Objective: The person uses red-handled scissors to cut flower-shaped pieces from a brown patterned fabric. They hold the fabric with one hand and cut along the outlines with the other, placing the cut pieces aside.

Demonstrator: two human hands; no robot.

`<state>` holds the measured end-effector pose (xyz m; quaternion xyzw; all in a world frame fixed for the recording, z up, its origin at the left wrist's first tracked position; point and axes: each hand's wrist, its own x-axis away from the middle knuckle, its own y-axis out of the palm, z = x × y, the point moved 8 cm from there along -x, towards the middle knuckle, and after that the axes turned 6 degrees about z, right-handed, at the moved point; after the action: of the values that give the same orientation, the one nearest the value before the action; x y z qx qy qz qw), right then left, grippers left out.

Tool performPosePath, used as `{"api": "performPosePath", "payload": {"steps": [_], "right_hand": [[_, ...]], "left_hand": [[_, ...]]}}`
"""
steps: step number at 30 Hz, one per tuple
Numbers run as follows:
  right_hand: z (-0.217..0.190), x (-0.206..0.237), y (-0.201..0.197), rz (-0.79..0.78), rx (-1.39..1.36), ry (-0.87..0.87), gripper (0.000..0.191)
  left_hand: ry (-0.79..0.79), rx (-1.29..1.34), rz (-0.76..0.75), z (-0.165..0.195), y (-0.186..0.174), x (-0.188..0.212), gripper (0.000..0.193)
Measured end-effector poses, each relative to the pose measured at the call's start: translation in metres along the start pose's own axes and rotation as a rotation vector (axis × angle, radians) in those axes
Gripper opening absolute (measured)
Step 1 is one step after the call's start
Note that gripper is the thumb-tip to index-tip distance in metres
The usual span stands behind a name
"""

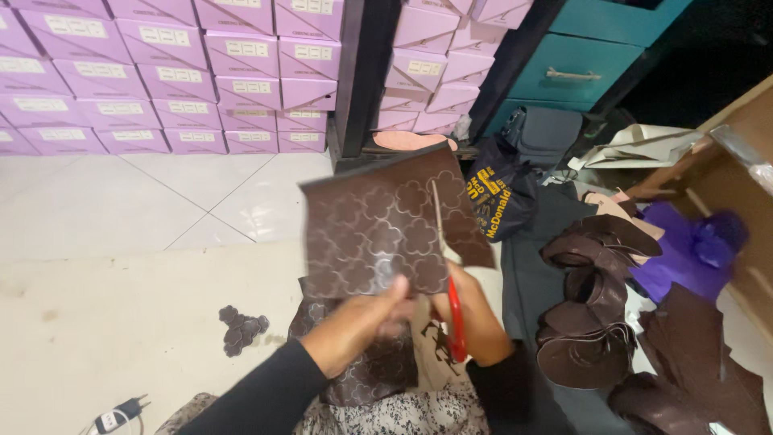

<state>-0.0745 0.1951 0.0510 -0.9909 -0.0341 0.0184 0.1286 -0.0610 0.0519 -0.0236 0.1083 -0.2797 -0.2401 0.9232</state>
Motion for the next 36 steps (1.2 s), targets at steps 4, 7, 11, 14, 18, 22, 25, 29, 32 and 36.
{"api": "performPosePath", "payload": {"steps": [4, 7, 11, 14, 18, 22, 25, 29, 32, 36], "right_hand": [[0.009, 0.004, -0.016, 0.002, 0.271, 0.154, 0.035], [0.014, 0.01, -0.009, -0.036, 0.481, 0.125, 0.037], [0.016, 0.022, 0.021, -0.211, 0.024, 0.063, 0.024], [0.031, 0.02, 0.029, -0.264, -0.108, 0.167, 0.02], [0.058, 0.023, 0.028, -0.273, -0.091, 0.382, 0.011], [0.056, 0.026, 0.04, -0.462, 0.019, 0.296, 0.018], [0.059, 0.035, 0.049, -0.499, 0.069, 0.292, 0.021], [0.067, 0.047, 0.052, -0.496, -0.071, 0.377, 0.029], [0.074, 0.05, 0.051, -0.532, -0.066, 0.346, 0.029], [0.079, 0.05, 0.044, -0.562, -0.035, 0.299, 0.036]], "left_hand": [[0.248, -0.405, -0.443, 0.013, 0.017, 0.035, 0.044], [0.567, -0.088, -0.196, 0.059, -0.004, 0.044, 0.04], [1.227, -0.64, 0.811, 0.131, -0.072, 0.095, 0.059], [1.074, -0.406, 0.539, 0.132, -0.083, 0.083, 0.054], [0.616, -0.246, 0.246, 0.103, -0.076, 0.051, 0.037], [0.542, -0.265, 0.338, 0.093, -0.087, 0.045, 0.04], [0.475, -0.34, 0.438, 0.087, -0.101, 0.042, 0.056], [0.493, -0.274, 0.357, 0.086, -0.103, 0.036, 0.053], [0.419, -0.07, 0.141, 0.079, -0.096, 0.033, 0.027], [0.288, -0.016, 0.115, 0.069, -0.093, 0.028, 0.023]]}}
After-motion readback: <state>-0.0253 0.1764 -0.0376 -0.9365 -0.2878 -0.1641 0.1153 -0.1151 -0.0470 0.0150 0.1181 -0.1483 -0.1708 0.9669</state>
